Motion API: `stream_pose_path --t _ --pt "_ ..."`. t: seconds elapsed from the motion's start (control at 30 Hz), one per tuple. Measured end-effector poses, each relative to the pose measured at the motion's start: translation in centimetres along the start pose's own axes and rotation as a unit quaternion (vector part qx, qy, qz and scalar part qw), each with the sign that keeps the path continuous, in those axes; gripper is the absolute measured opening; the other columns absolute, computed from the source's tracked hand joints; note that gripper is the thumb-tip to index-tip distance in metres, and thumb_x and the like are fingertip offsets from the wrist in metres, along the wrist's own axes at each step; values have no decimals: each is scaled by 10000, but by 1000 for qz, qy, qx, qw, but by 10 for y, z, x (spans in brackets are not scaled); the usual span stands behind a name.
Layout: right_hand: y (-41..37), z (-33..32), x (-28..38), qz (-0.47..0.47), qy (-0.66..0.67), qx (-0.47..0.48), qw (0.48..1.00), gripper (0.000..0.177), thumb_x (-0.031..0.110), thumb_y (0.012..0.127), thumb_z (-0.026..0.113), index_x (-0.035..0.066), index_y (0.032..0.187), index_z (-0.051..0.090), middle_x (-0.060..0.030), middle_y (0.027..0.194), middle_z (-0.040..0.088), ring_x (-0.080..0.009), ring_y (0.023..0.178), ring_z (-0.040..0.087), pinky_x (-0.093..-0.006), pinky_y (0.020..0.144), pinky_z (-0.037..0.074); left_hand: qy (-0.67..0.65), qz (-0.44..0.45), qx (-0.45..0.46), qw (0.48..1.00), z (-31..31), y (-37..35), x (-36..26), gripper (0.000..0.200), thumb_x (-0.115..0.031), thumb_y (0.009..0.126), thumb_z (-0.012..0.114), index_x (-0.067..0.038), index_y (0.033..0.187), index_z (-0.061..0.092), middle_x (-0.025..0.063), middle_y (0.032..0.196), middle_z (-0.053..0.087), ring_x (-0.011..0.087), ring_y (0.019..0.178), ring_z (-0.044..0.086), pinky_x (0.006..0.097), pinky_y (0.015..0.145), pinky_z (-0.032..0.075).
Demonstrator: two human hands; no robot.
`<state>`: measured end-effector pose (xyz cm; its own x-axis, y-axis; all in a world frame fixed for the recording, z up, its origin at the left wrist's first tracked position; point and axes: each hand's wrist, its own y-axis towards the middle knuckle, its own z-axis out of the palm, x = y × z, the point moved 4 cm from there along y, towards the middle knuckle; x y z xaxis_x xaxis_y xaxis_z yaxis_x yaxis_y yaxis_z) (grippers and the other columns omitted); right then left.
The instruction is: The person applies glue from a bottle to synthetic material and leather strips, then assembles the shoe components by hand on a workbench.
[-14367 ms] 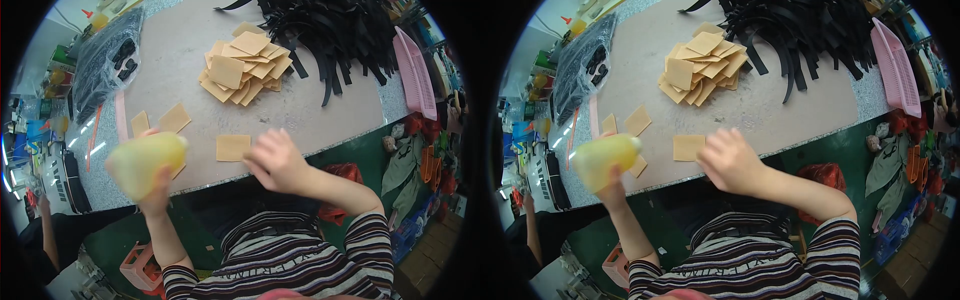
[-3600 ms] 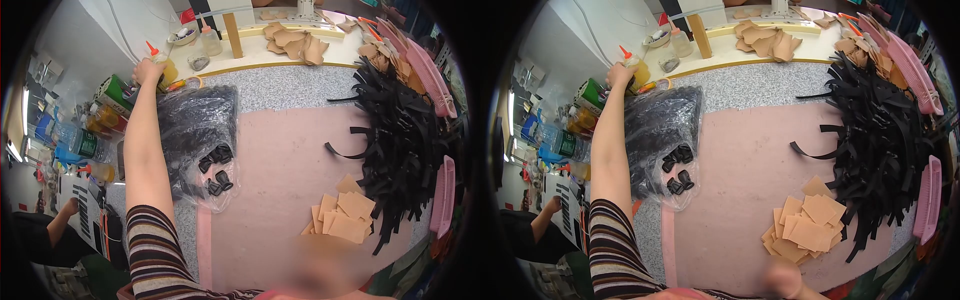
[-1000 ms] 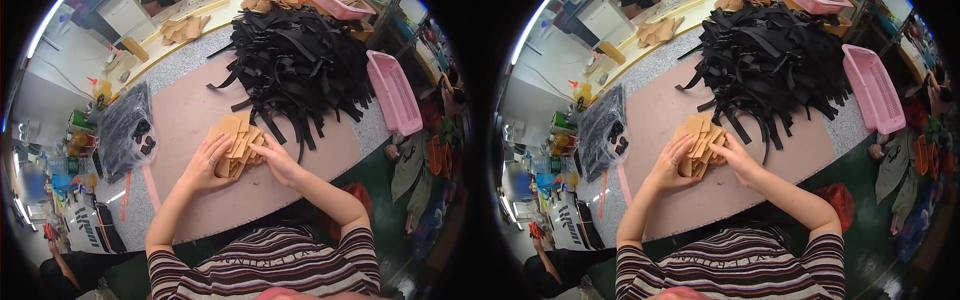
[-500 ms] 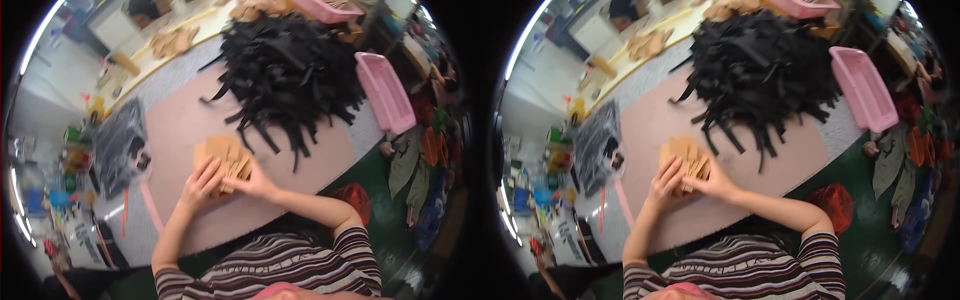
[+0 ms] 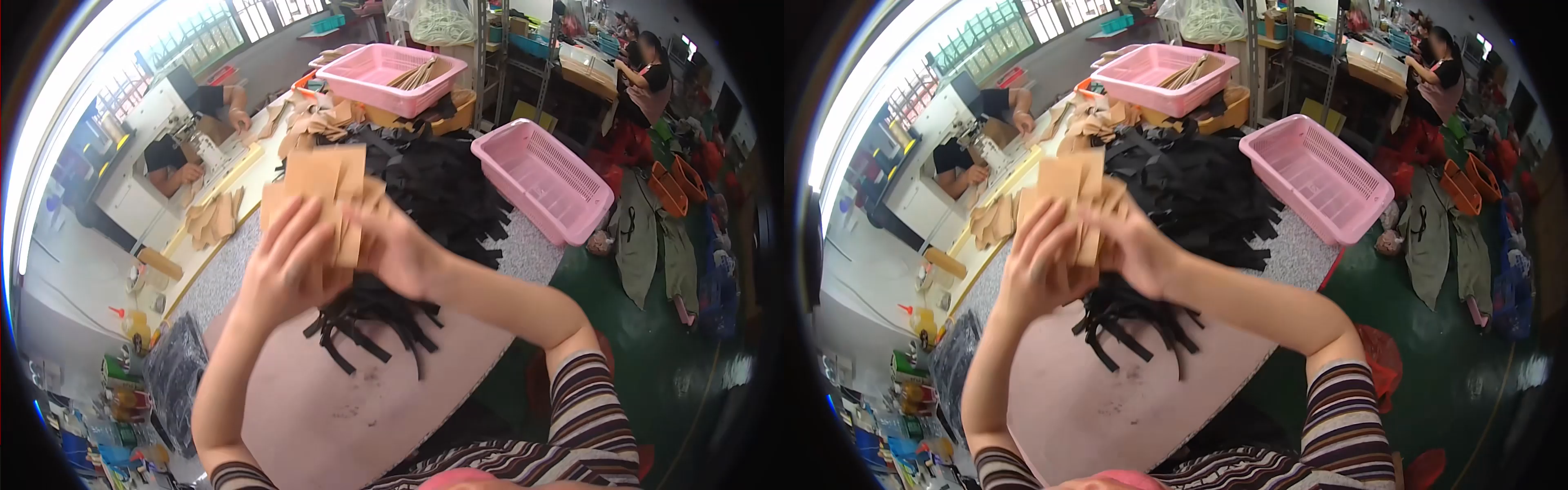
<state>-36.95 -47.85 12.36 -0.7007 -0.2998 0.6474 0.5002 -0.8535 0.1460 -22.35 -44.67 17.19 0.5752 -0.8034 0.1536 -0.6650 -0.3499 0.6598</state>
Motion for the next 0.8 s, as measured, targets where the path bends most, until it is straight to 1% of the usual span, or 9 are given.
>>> stream_pose_path --t 0.1,0.23,0.37,0.4,0.43,0.5,0.53,0.63,0.8 --pt "62 -38 78 -44 -44 33 997 409 323 995 522 84 1324 486 -87 1202 630 -223 1075 656 -422 819 585 -2 71 -23 997 49 81 58 542 -222 681 829 17 1110 601 173 1247 583 401 1216 544 464 1013 475" --pt "152 -89 162 -85 -63 3 994 436 362 1021 420 47 1310 499 -143 1252 596 -305 1160 600 -532 978 500 48 158 -46 985 121 172 149 532 -255 728 797 -9 1154 596 155 1276 572 349 1207 549 436 989 480" --pt "264 -136 229 -116 -148 -6 982 628 537 1027 283 56 1399 441 -146 1314 561 -323 1222 563 -575 1020 451 51 7 22 998 176 231 243 716 -420 791 755 -75 1362 496 191 1421 473 370 1347 416 422 1098 378" --pt "276 -146 237 -73 -180 -60 979 697 603 1008 269 71 1439 403 -162 1331 552 -334 1241 547 -585 1040 424 107 -43 33 993 191 235 256 748 -462 807 733 -86 1397 469 193 1456 442 369 1380 381 421 1114 358" --pt "274 -155 240 -72 -202 -225 950 733 628 995 294 69 1463 372 -190 1370 521 -345 1286 503 -586 1049 407 120 -95 61 986 207 234 270 771 -506 843 682 -105 1446 417 196 1504 384 363 1418 327 421 1135 329" --pt "296 -184 241 -103 -212 -269 934 692 544 996 428 63 1485 336 -200 1400 492 -335 1329 457 -588 1043 407 80 -145 56 985 228 227 285 761 -518 886 635 -118 1482 384 203 1539 345 362 1445 294 428 1149 309" --pt "284 -191 248 -181 -337 -431 817 679 419 960 579 25 1467 356 -188 1375 512 -295 1314 471 -525 1033 437 25 -144 20 989 231 218 287 728 -487 892 640 -111 1468 403 208 1526 363 365 1434 314 434 1142 317" --pt "229 -189 236 -245 -523 -223 785 567 276 946 624 -24 1394 450 -165 1311 557 -241 1276 498 -447 984 479 -88 -131 -24 987 178 158 230 519 -265 880 682 -46 1323 523 208 1392 503 378 1324 452 434 1093 370" --pt "41 -135 170 -12 -440 -53 896 291 147 1006 529 -70 1178 621 -104 911 706 -153 846 687 -274 762 545 -68 -239 84 965 70 -13 76 405 -55 814 702 -46 1206 600 169 1314 569 365 1263 514 446 1058 405"
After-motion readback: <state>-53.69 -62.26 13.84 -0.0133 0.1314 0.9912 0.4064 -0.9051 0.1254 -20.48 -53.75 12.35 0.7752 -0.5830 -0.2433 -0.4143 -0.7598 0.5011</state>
